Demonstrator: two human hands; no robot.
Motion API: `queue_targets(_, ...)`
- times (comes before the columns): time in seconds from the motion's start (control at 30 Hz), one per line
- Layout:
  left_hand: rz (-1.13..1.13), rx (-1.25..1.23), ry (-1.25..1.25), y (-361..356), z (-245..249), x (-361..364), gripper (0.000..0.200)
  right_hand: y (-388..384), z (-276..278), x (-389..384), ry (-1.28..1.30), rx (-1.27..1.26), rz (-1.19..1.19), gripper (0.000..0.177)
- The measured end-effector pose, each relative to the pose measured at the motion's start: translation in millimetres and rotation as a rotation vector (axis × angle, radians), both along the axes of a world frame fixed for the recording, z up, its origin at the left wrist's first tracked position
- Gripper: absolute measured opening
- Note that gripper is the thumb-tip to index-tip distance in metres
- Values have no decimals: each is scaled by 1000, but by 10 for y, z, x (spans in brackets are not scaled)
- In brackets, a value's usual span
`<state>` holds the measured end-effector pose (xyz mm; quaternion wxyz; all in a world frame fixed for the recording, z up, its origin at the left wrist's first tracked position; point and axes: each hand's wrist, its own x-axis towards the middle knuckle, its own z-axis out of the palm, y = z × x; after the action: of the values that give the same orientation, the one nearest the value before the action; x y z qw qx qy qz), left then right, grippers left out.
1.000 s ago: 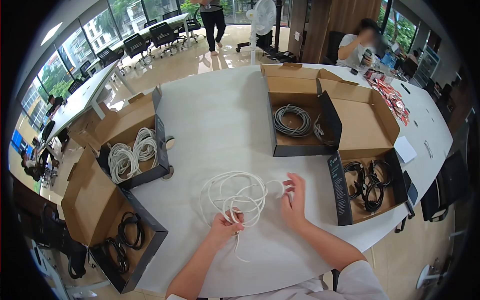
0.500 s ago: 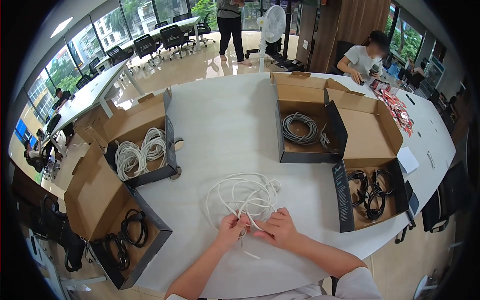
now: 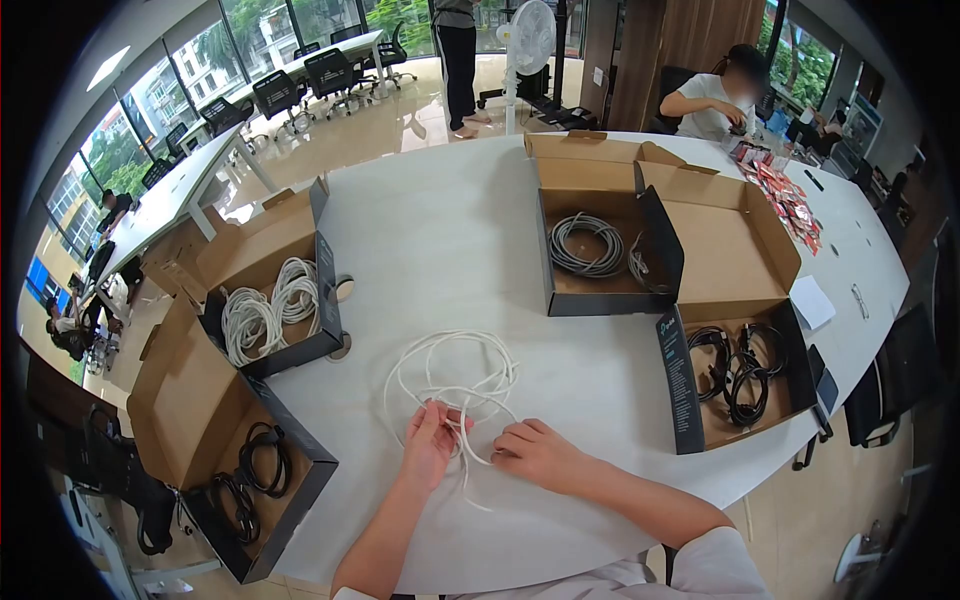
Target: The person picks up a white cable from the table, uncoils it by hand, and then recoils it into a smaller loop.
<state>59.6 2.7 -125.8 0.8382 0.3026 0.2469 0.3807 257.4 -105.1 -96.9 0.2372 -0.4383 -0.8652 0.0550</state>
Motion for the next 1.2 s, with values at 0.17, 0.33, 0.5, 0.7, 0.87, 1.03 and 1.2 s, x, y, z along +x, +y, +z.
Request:
queue_targets(0.17,-30,-34,101,19,128,38,21,18,-42,34,210,-63,-6,23)
queue_targets(0.33,-88,317,334,-153,58,92,31,8,-76,108,690,-218,-263,26)
queue_targets(0.5,-178,546,540,-296,146,188,41,3,-85,104,747,-230,-402,27)
queue_targets(0.7,-132,971,723,-369,150,207,47,45,-113,-37,669,-193,-489,26)
queue_targets(0.87,-128,877,584,-341,95,193,32,57,-97,13,701,-284,-459,20)
queue_targets(1.03,-94,475,344,-303,3,131,27,62,-100,60,572,-197,-310,21)
queue_targets(1.2,-70,310,388,-242,48,75,39,37,-66,18,339,-8,-257,29)
